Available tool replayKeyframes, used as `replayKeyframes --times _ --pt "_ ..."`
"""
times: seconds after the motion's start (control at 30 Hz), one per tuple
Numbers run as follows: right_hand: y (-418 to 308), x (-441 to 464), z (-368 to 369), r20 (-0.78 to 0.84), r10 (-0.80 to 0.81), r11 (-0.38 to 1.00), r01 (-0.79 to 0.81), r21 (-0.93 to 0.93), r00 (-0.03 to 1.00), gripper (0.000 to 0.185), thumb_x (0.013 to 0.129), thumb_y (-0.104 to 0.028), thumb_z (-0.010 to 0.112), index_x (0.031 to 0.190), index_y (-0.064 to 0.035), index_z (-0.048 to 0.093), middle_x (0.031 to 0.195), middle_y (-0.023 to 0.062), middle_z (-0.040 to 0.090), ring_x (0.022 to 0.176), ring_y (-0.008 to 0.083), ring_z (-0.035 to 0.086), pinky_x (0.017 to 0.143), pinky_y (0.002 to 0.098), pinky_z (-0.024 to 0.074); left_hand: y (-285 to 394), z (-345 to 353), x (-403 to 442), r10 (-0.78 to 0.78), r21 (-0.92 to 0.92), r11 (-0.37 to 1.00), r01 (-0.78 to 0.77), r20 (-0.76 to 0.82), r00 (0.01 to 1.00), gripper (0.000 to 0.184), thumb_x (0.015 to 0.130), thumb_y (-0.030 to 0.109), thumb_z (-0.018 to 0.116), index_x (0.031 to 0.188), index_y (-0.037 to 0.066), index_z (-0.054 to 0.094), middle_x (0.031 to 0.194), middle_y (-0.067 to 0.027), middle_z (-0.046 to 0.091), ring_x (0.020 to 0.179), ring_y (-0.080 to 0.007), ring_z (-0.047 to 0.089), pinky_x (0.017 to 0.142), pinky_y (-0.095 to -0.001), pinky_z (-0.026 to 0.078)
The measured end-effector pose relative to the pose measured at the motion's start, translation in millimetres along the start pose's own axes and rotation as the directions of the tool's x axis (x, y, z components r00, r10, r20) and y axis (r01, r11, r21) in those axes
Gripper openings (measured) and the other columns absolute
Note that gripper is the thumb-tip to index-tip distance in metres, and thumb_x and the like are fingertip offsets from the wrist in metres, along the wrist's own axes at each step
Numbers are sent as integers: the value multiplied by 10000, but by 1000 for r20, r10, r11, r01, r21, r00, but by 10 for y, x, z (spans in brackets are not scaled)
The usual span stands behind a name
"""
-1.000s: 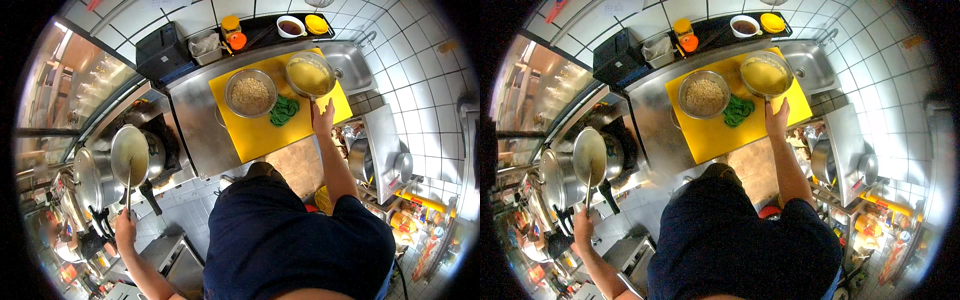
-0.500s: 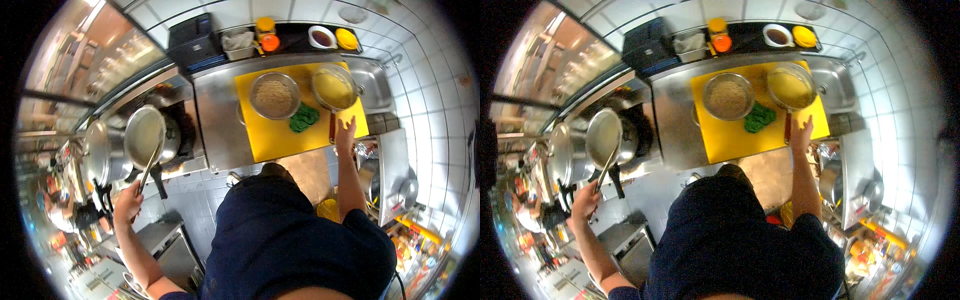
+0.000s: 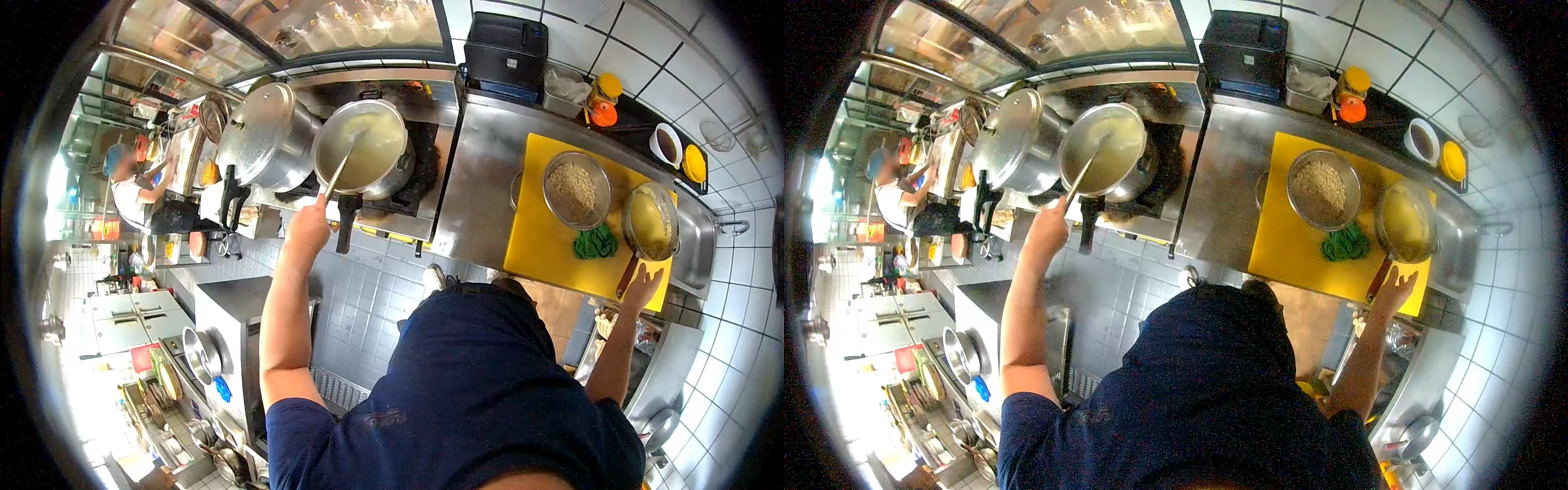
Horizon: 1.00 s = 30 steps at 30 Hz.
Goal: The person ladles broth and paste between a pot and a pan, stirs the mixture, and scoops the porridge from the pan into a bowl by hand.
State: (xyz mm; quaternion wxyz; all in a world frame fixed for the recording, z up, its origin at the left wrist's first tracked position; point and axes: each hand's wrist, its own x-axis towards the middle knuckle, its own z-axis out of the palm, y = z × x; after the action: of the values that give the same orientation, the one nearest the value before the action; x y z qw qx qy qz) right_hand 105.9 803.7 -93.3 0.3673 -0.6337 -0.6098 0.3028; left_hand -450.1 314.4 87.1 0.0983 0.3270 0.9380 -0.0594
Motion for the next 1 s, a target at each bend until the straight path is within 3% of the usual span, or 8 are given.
replayKeyframes --times 0.13,0.43,0.73,0.83,0.93,1.0 --pt "-117 -53 59 25 2 1000 -2 -12 1000 743 947 -234 640 1515 24 235 1535 268 287 1354 406 406 1077 462 395 -21 92 -29 21 -33 999 -22 -26 999 411 845 130 675 1172 -29 483 846 -265 672 843 -451 656 739 -536 516" --pt "-315 -130 103 19 4 1000 -4 11 1000 741 942 -232 645 1509 29 247 1516 268 302 1345 412 408 1062 468 405 35 -47 -118 79 -177 981 -84 -37 996 310 853 111 660 1107 -18 537 859 -279 665 873 -467 639 751 -549 500" --pt "-305 -136 107 13 -13 1000 13 25 1000 747 937 -251 655 1502 35 259 1507 262 321 1331 395 427 1056 460 411 139 -346 -228 152 -312 940 -136 28 988 356 865 54 572 1210 -35 561 961 -284 658 939 -469 613 815 -516 490" --pt "-303 -122 123 14 -13 1000 13 9 1000 750 931 -250 664 1500 32 265 1499 274 328 1321 405 438 1050 464 416 144 -455 -239 185 -316 937 -146 95 978 388 860 43 556 1244 -19 548 995 -285 652 955 -463 612 810 -503 493" --pt "-301 -114 142 15 -28 999 28 24 999 749 927 -251 672 1497 28 274 1493 289 331 1306 421 450 1046 473 417 233 -760 -294 109 -321 947 -10 293 950 408 848 26 533 1255 8 547 1005 -265 652 954 -434 624 807 -473 503" --pt "-291 -109 155 17 -50 998 50 36 999 748 924 -252 676 1495 25 280 1491 298 330 1300 430 455 1043 478 418 126 -757 -279 182 -315 945 -92 271 945 468 850 19 520 1318 22 522 887 -234 649 821 -359 647 733 -428 510"
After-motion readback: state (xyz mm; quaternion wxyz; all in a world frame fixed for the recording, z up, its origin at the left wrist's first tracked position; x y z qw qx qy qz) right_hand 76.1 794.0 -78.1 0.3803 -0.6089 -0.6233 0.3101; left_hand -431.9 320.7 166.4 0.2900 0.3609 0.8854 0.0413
